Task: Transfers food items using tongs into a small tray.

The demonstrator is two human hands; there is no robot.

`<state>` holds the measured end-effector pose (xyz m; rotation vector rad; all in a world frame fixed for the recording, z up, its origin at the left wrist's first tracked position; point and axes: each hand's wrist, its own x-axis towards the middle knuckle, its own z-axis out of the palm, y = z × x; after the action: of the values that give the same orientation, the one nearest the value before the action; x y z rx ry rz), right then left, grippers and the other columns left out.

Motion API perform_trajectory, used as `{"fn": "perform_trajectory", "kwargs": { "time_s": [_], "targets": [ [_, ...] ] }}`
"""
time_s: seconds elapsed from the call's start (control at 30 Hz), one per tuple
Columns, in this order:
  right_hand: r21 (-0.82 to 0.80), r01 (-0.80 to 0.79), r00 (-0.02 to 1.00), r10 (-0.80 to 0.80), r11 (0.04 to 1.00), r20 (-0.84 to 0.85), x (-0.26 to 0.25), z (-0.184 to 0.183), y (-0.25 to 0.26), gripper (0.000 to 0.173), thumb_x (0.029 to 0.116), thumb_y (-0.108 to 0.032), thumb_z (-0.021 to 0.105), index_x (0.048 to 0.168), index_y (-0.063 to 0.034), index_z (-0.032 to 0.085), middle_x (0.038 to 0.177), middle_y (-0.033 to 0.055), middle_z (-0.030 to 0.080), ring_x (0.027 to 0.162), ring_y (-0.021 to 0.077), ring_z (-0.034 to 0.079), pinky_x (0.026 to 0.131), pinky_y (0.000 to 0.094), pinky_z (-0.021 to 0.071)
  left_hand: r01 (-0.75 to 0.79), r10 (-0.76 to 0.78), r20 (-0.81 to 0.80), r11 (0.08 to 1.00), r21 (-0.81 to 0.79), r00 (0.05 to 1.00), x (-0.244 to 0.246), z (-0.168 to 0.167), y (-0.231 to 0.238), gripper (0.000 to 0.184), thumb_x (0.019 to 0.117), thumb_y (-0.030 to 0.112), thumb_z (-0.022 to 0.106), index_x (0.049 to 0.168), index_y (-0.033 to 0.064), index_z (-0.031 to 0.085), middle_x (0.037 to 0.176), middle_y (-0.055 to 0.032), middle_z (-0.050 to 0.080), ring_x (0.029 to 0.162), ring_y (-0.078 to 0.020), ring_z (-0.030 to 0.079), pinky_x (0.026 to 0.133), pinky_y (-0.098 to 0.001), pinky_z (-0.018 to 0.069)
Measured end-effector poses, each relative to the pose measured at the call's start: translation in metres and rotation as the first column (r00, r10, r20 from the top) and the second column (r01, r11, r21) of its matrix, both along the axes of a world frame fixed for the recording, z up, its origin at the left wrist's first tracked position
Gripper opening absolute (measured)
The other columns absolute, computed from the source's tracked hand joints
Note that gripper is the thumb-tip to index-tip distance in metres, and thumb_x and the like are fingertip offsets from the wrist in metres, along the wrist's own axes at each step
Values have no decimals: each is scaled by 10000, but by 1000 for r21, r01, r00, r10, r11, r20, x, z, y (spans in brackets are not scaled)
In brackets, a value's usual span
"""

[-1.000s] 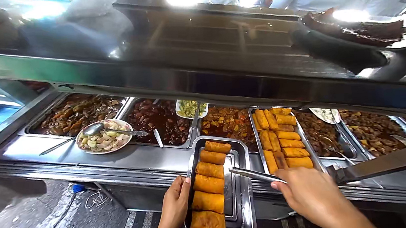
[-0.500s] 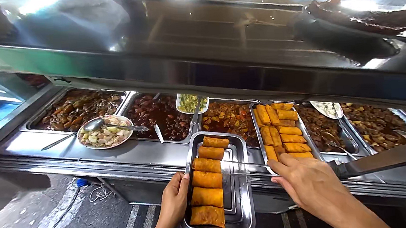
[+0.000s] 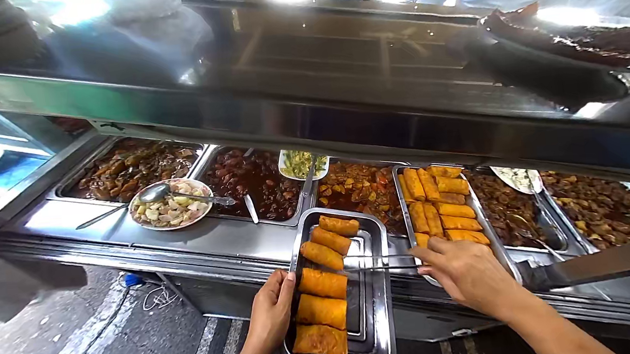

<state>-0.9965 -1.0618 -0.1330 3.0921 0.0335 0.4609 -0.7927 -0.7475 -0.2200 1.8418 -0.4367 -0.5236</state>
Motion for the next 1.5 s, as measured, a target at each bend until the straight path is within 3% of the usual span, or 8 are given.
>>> {"fn": "perform_trajectory", "kwargs": {
  "time_s": [0.13,0.23,0.43,0.63,0.83,1.2,1.37,1.5],
  "targets": [
    [382,189,932,-43,905,-360,-5,4,-20,454,1056,-448,445,1225,-142,736,1032,106,750,936,297,733,794,552,580,0,0,-15,1000,-4,1000,0,1,0,277,1028,305,459,871,135,612,656,39,549,595,-84,552,580,-293,474],
    [419,274,870,-37,866,-492,-7,19,-19,485,1054,-473,437,1253,-131,717,1168,94,743,1086,276,707,946,545,542,-1,1,-14,1000,-3,1000,0,0,0,278,1030,309,462,872,138,614,657,44,549,594,-82,551,577,-289,471],
    [48,6,999,-4,999,-41,-13,34,17,444,1007,-504,441,1089,-192,746,763,32,633,555,212,626,427,399,489,-5,5,-16,1000,-9,1000,-1,0,1,276,1027,305,465,869,136,616,664,44,561,602,-81,560,583,-293,478],
    [405,412,751,-53,816,-659,-11,49,19,456,1038,-496,493,1160,-130,737,966,106,744,931,290,712,816,552,541,-15,14,-38,1000,-27,999,-1,0,0,276,1032,306,471,873,130,612,671,32,568,608,-93,567,587,-299,483],
    [441,525,653,-12,728,-757,2,46,21,433,1052,-453,493,1080,-102,745,865,89,695,816,235,654,768,491,502,-7,6,-55,1000,-7,998,-1,2,1,275,1036,304,463,880,129,607,674,25,563,611,-101,566,593,-308,484],
    [472,484,828,-211,737,-519,-27,44,75,386,1017,-423,574,1087,-112,792,922,122,770,878,315,742,751,588,561,-7,6,-43,999,-43,999,-1,-1,2,274,1035,299,469,855,140,600,651,34,552,588,-94,553,570,-293,472],
    [384,362,932,-342,849,-122,-46,-9,104,343,995,-342,651,1138,-59,783,831,148,721,662,285,701,548,453,560,-11,9,-28,999,-39,1000,-1,-1,1,266,1030,292,470,850,145,598,652,51,535,586,-77,531,569,-278,452],
    [316,331,943,-323,889,-80,-53,-22,97,346,997,-357,640,1145,-79,782,828,132,718,638,264,688,532,423,547,-4,3,-26,1000,-25,1000,0,-1,3,269,1033,294,468,862,137,605,664,44,547,600,-84,545,579,-284,463]
  ]
}}
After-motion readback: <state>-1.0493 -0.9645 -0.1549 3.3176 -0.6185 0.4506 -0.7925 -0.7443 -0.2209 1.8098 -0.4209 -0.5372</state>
